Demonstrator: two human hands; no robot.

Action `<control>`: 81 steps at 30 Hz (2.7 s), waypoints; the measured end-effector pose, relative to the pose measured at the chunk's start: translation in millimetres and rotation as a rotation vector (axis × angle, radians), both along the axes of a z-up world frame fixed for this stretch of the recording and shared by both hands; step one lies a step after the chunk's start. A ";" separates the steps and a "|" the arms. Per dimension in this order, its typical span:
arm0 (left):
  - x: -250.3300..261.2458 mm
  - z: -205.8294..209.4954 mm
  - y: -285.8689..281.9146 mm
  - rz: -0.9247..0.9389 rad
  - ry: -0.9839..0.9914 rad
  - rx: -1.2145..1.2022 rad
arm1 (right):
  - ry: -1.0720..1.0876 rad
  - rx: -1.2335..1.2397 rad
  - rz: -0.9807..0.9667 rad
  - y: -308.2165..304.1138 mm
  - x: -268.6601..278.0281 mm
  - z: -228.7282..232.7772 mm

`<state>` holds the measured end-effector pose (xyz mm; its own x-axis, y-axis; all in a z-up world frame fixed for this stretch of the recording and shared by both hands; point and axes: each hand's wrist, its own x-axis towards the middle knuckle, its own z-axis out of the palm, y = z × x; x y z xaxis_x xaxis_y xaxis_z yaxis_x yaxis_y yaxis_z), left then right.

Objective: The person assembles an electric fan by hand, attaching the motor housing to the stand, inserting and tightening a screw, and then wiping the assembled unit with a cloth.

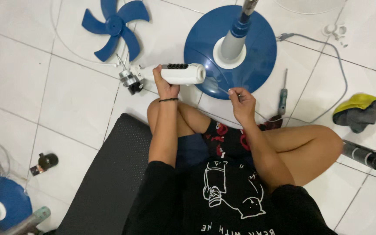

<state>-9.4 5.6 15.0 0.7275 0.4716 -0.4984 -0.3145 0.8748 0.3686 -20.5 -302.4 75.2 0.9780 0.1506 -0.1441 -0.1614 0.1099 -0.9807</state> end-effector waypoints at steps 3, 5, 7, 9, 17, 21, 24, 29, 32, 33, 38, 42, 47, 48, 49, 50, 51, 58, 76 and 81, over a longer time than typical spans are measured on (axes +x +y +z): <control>-25.6 60.3 12.9 -0.043 -0.167 0.008 | -0.220 0.023 0.074 10.4 -11.9 53.6; -38.8 99.7 4.7 -0.124 -0.247 0.032 | -0.400 -0.039 0.137 12.1 -21.3 94.1; -43.3 130.6 -12.9 -0.189 -0.268 -0.009 | -0.637 -0.167 0.191 11.6 -26.4 132.0; -43.9 152.2 -30.2 -0.227 -0.301 -0.048 | -0.865 -0.202 0.234 13.3 -28.4 163.0; -43.4 178.9 -58.4 -0.294 -0.467 -0.140 | -1.322 -0.282 0.287 11.6 -31.3 225.8; -41.4 174.6 -68.0 -0.349 -0.553 -0.141 | -1.483 -0.360 0.311 5.0 -31.4 235.7; -43.2 172.4 -71.1 -0.368 -0.561 -0.157 | -1.539 -0.449 0.313 1.7 -32.0 239.0; -43.7 173.1 -78.2 -0.369 -0.477 -0.191 | -1.567 -0.520 0.307 -2.4 -35.7 240.6; -40.6 177.2 -80.2 -0.381 -0.488 -0.105 | -1.579 -0.547 0.330 -4.9 -34.2 241.2; -39.8 178.6 -81.0 -0.363 -0.471 -0.122 | -1.593 -0.558 0.332 -6.2 -33.6 241.3; -38.2 185.3 -81.6 -0.356 -0.482 -0.100 | -1.609 -0.555 0.280 -6.3 -32.0 240.1; -37.0 185.3 -81.5 -0.380 -0.469 -0.057 | -1.611 -0.579 0.295 -7.1 -31.4 240.0; -34.6 180.2 -81.3 -0.323 -0.453 -0.025 | -1.603 -0.642 0.312 -8.8 -31.5 247.7; -34.0 179.2 -81.3 -0.322 -0.447 -0.024 | -1.590 -0.662 0.330 -9.0 -31.7 250.8; -33.6 178.3 -81.3 -0.321 -0.441 -0.023 | -1.577 -0.683 0.349 -9.1 -31.8 254.3; -33.5 177.4 -81.6 -0.321 -0.433 -0.023 | -1.577 -0.720 0.358 -9.0 -32.4 258.4; -33.2 176.5 -81.7 -0.307 -0.420 -0.029 | -1.577 -0.757 0.366 -8.7 -33.1 262.7; -32.5 180.8 -80.3 -0.306 -0.387 0.014 | -1.465 -0.858 0.617 -12.8 -24.4 295.3; -32.6 204.6 -78.9 -0.278 -0.433 0.084 | -1.289 -0.515 0.632 -8.4 -5.9 281.6; -35.3 214.8 -75.0 -0.316 -0.483 0.042 | -1.089 -0.308 0.568 -13.2 -9.3 269.0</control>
<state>-44.7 -69.4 229.8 0.9765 0.2068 -0.0607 -0.1816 0.9412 0.2849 -29.8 -315.7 344.2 0.4207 0.6902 0.5888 0.7936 0.0346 -0.6075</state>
